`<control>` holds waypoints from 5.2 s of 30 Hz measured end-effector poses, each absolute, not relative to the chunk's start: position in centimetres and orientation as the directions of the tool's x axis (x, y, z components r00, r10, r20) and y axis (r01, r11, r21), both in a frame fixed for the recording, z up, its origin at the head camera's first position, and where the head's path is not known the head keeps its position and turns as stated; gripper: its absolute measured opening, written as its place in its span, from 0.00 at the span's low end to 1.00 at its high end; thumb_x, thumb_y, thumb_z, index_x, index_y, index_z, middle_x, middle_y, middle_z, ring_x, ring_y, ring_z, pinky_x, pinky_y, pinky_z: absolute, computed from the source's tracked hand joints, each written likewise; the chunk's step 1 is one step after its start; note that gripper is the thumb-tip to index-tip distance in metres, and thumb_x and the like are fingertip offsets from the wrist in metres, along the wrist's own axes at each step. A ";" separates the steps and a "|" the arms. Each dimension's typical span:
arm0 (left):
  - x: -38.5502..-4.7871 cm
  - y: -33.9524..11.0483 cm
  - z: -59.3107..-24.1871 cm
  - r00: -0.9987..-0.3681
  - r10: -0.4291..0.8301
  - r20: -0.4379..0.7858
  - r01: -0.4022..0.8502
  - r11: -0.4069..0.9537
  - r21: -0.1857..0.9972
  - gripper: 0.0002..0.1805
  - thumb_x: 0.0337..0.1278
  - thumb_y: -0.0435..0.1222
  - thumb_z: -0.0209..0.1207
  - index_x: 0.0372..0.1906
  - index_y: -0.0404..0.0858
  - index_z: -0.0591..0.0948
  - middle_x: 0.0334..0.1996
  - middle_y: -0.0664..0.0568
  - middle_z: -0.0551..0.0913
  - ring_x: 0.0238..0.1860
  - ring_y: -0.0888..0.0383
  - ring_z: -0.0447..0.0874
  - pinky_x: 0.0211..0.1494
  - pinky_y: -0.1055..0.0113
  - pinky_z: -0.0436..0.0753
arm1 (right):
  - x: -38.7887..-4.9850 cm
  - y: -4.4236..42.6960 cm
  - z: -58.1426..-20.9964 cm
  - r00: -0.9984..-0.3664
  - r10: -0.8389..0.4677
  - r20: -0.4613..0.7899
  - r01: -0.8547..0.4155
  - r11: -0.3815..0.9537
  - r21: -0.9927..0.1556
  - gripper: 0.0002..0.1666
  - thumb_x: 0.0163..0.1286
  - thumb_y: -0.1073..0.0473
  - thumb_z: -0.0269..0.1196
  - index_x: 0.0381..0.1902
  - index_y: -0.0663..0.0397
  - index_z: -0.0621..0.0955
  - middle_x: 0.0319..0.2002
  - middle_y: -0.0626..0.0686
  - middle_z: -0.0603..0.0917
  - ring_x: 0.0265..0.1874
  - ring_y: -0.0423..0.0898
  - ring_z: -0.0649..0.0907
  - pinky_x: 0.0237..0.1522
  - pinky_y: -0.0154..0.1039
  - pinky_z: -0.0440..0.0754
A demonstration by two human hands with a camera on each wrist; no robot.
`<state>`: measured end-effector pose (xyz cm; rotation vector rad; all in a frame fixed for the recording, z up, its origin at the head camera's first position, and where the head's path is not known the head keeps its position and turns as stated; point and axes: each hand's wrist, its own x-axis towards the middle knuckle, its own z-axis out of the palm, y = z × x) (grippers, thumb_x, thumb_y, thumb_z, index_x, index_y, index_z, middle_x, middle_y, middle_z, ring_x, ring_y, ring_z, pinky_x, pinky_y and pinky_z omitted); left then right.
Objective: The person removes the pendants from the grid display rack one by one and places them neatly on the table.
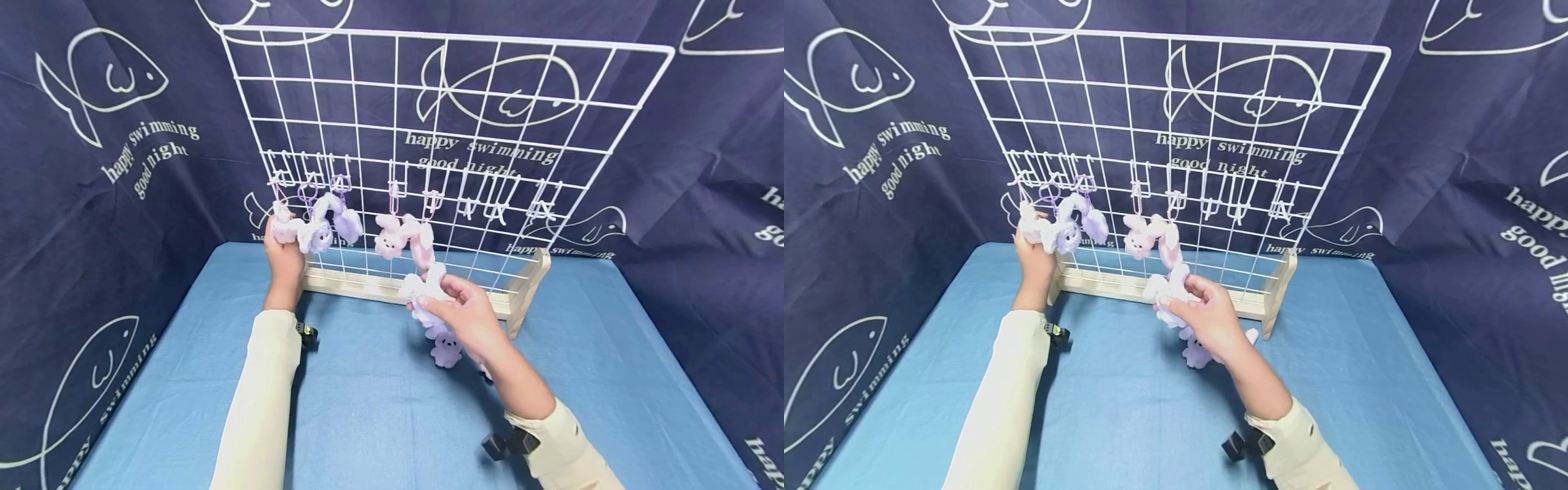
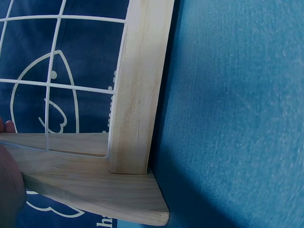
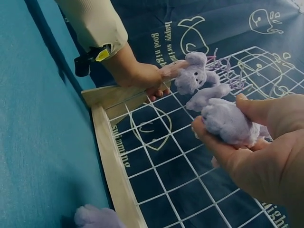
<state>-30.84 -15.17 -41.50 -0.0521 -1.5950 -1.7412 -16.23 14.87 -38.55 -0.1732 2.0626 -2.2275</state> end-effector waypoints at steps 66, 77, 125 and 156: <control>-30.8 -15.1 -41.4 -0.721 -0.485 0.494 0.525 0.083 0.847 0.04 0.73 0.29 0.55 0.44 0.34 0.80 0.36 0.69 0.78 0.41 0.70 0.74 0.52 0.74 0.72 | -18.5 15.4 -44.9 -0.916 -0.400 -0.024 -0.249 0.614 -0.749 0.17 0.60 0.61 0.79 0.37 0.56 0.79 0.29 0.52 0.80 0.28 0.42 0.76 0.32 0.36 0.75; -30.7 -15.1 -41.4 -0.709 -0.496 0.501 0.538 0.078 0.839 0.05 0.71 0.28 0.56 0.43 0.29 0.80 0.36 0.65 0.78 0.42 0.69 0.75 0.53 0.74 0.72 | -18.6 15.1 -44.8 -0.937 -0.344 0.062 -0.301 0.703 -0.645 0.19 0.53 0.62 0.82 0.39 0.57 0.84 0.33 0.54 0.83 0.30 0.44 0.77 0.34 0.37 0.76; -30.9 -15.2 -41.7 -0.710 -0.489 0.507 0.528 0.107 0.842 0.14 0.70 0.27 0.55 0.50 0.16 0.77 0.36 0.66 0.77 0.44 0.68 0.75 0.56 0.73 0.71 | -19.2 11.8 -40.2 -0.982 -0.186 0.027 0.084 -0.565 -0.821 0.11 0.83 0.59 0.49 0.57 0.41 0.74 0.45 0.46 0.87 0.34 0.39 0.79 0.34 0.33 0.78; -33.1 -16.4 -43.7 -0.714 -0.483 0.507 0.532 0.096 0.841 0.06 0.70 0.28 0.57 0.45 0.33 0.82 0.38 0.67 0.81 0.45 0.67 0.77 0.55 0.72 0.74 | -17.2 12.4 -38.1 -0.934 -0.224 0.279 -0.084 -0.621 -0.779 0.19 0.80 0.59 0.40 0.54 0.44 0.78 0.40 0.45 0.90 0.31 0.41 0.81 0.33 0.34 0.78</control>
